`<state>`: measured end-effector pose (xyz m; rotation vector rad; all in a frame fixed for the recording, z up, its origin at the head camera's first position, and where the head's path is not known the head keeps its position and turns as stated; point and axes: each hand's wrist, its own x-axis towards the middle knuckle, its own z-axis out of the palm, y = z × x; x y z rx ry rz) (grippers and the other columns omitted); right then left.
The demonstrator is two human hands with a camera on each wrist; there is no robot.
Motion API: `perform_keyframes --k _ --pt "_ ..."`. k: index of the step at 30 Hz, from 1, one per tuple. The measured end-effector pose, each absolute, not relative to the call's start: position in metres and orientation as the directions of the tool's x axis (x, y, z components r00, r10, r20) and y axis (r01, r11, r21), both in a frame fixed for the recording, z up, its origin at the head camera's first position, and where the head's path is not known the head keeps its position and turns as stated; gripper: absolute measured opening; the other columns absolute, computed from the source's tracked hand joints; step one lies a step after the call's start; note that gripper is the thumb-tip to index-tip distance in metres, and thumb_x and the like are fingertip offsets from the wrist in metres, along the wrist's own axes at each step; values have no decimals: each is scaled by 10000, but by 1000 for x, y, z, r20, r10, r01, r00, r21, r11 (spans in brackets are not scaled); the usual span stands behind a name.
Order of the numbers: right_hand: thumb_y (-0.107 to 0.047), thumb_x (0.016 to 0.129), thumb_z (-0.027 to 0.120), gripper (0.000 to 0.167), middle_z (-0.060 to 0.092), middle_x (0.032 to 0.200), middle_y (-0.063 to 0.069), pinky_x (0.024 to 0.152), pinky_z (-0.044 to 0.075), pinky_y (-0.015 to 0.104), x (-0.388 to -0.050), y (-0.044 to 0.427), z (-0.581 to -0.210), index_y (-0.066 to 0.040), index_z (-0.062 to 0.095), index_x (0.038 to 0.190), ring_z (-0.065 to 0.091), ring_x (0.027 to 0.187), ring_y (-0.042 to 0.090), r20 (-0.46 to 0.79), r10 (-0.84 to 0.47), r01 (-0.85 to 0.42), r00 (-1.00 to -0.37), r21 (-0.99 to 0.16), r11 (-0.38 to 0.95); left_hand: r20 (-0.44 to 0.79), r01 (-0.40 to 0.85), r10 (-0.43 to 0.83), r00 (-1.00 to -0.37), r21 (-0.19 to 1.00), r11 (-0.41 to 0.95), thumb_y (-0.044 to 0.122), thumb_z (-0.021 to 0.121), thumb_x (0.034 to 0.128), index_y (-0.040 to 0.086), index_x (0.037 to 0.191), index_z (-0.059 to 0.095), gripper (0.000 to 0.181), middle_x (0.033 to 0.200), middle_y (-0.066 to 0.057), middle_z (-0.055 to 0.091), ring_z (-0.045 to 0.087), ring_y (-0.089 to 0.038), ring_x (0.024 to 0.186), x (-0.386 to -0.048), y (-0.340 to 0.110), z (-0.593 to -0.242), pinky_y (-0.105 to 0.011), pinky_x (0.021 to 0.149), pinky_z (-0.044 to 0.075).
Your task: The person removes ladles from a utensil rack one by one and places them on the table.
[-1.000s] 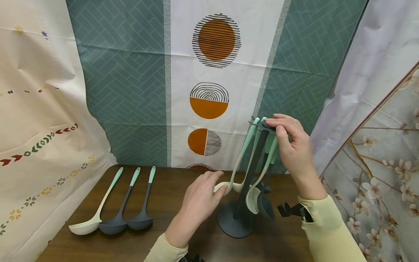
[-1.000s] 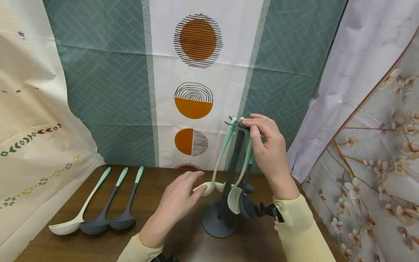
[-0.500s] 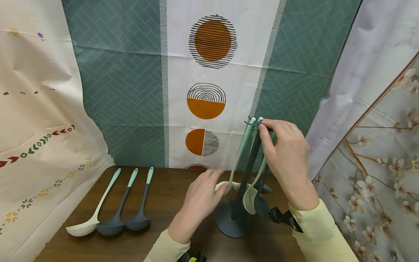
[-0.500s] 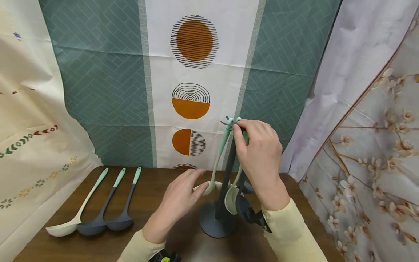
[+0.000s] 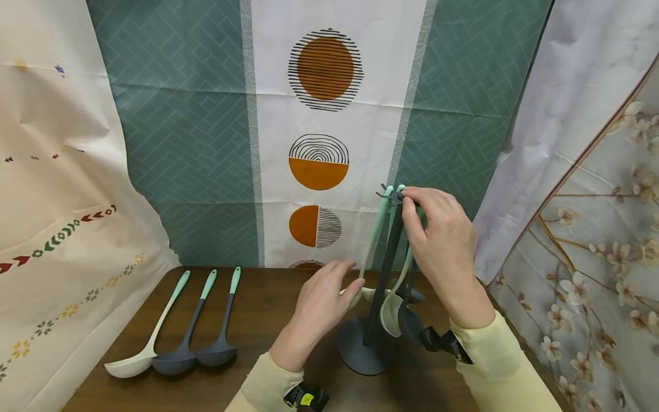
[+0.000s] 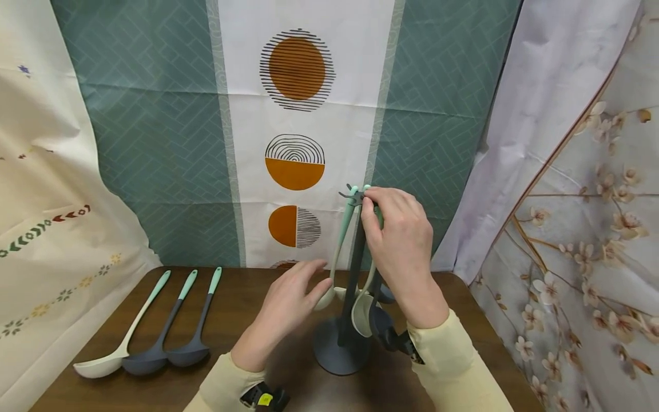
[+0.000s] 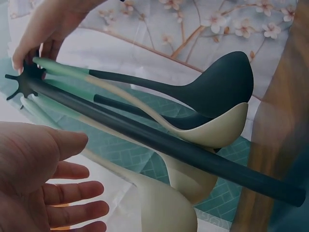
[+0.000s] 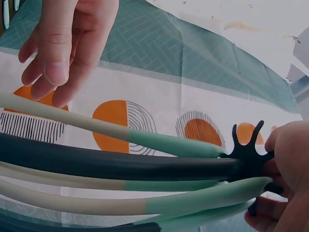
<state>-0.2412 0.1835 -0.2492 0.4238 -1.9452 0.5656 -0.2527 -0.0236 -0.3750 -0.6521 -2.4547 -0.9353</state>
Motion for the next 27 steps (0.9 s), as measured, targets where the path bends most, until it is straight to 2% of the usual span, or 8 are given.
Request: perform_keyframes --k 8,15,22,27 --pt "-243 1145 592 299 784 1275 81 968 558 555 -246 186 -251 -91 807 1287 681 1249 336 916 -72 -565 -395 -180 805 516 556 276 -811 533 638 334 768 1067 106 1418 715 422 1307 -67 739 714 -268 1171 -257 -19 -377 -479 996 594" --pt "-238 1159 556 321 767 1328 70 1063 521 544 -249 189 -255 -87 792 1315 659 1311 312 909 -71 -586 -411 -204 784 450 519 277 -849 612 597 326 738 1087 115 1446 702 418 1345 -73 729 700 -285 1219 -261 -17 -381 -513 1047 566" --pt "-198 1166 548 311 743 1380 87 1140 481 528 -254 193 -257 -58 779 1319 643 1361 290 910 -86 -636 -405 -213 742 459 529 281 -843 610 590 306 715 1102 108 1429 711 382 1320 -79 737 711 -294 1189 -264 -15 -384 -524 1021 570" --pt "-130 1155 539 293 742 1388 91 1164 477 503 -259 197 -259 -35 780 1292 640 1387 278 918 -85 -677 -387 -220 702 482 549 286 -828 593 588 268 702 1111 90 1387 729 330 1246 -59 751 723 -270 1101 -265 -12 -387 -503 971 585"
